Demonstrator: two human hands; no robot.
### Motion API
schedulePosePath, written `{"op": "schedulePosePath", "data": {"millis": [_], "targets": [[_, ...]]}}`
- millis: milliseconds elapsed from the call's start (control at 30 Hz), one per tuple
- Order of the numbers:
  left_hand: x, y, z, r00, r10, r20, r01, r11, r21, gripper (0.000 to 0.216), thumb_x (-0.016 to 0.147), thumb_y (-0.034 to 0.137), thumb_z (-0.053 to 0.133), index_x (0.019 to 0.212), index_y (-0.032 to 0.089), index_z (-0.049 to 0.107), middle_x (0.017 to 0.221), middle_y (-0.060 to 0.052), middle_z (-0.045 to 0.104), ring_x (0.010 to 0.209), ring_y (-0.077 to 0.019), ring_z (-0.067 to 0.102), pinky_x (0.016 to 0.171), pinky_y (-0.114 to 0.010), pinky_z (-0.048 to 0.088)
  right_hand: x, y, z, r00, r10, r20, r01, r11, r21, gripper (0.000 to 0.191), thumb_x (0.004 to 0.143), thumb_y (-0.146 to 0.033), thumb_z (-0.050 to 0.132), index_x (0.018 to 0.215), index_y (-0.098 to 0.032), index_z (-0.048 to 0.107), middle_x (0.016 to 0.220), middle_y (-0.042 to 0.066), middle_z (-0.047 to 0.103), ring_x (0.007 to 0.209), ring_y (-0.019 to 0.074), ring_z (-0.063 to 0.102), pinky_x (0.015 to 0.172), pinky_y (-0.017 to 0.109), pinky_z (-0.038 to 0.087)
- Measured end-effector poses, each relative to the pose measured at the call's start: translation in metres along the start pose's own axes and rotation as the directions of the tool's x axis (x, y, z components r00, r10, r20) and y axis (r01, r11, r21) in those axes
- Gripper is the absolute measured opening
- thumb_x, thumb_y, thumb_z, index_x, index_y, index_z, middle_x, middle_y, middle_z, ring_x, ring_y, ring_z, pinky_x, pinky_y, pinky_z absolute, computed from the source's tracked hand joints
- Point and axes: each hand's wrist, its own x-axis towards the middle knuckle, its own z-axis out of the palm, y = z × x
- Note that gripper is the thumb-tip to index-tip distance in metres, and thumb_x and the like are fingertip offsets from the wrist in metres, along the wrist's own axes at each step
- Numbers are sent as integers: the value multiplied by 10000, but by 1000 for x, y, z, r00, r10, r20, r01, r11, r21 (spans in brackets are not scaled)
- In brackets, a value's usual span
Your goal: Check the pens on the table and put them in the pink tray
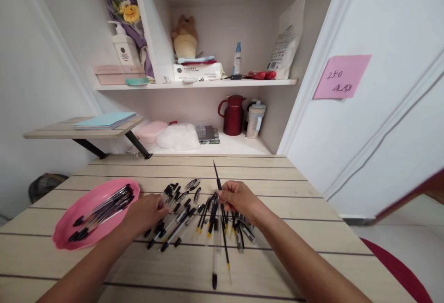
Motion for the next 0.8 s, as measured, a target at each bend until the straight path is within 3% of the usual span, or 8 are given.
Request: {"op": "schedulePosePath", "data": {"millis": [167, 433, 567, 667, 800], "targets": [[1, -3, 14, 1000, -2, 24, 2, 1000, -4, 215, 722, 372, 448, 717, 198, 574, 834, -62, 646, 775, -204, 573, 618, -271, 362, 2, 0, 4, 1000, 6, 12, -6, 1000, -1, 247, 678, -356, 588, 616, -177, 430, 584, -31, 564, 408, 46, 435, 367, 185, 224], [-1, -7, 4, 999, -16, 44, 19, 998, -60, 186, 722, 304, 431, 682, 193, 575, 806, -51, 637, 757, -188, 562, 586, -257, 341, 0, 1, -1, 1000, 6, -13, -7, 1000, -22, 240, 696, -352, 574, 607, -170, 444, 561, -31, 544, 415, 47, 434, 378, 186, 249], [-9, -3, 6, 997, 57, 51, -51, 993, -110, 165, 716, 311, 466, 689, 191, 576, 781, -32, 633, 745, -175, 564, 584, -244, 334, 1, -4, -1, 1000, -3, -18, 3, 1000, -11, 247, 693, -357, 577, 605, -170, 442, 571, -25, 555, 414, 47, 435, 375, 187, 244], [-12, -3, 6, 995, 98, 19, -94, 983, -159, 232, 767, 348, 409, 719, 189, 572, 782, -32, 624, 748, -172, 561, 610, -245, 349, 2, -7, 0, 1000, -2, -17, 2, 1000, 0, 248, 683, -363, 586, 615, -171, 444, 588, -21, 567, 419, 50, 445, 375, 189, 244], [-11, -9, 7, 992, 116, -56, -123, 982, -147, 197, 780, 245, 386, 792, 191, 575, 832, -43, 605, 790, -163, 542, 686, -250, 363, 1, -7, -2, 1000, -2, -18, 2, 1000, 3, 253, 672, -370, 595, 621, -173, 445, 595, -19, 571, 419, 52, 448, 376, 192, 243]]}}
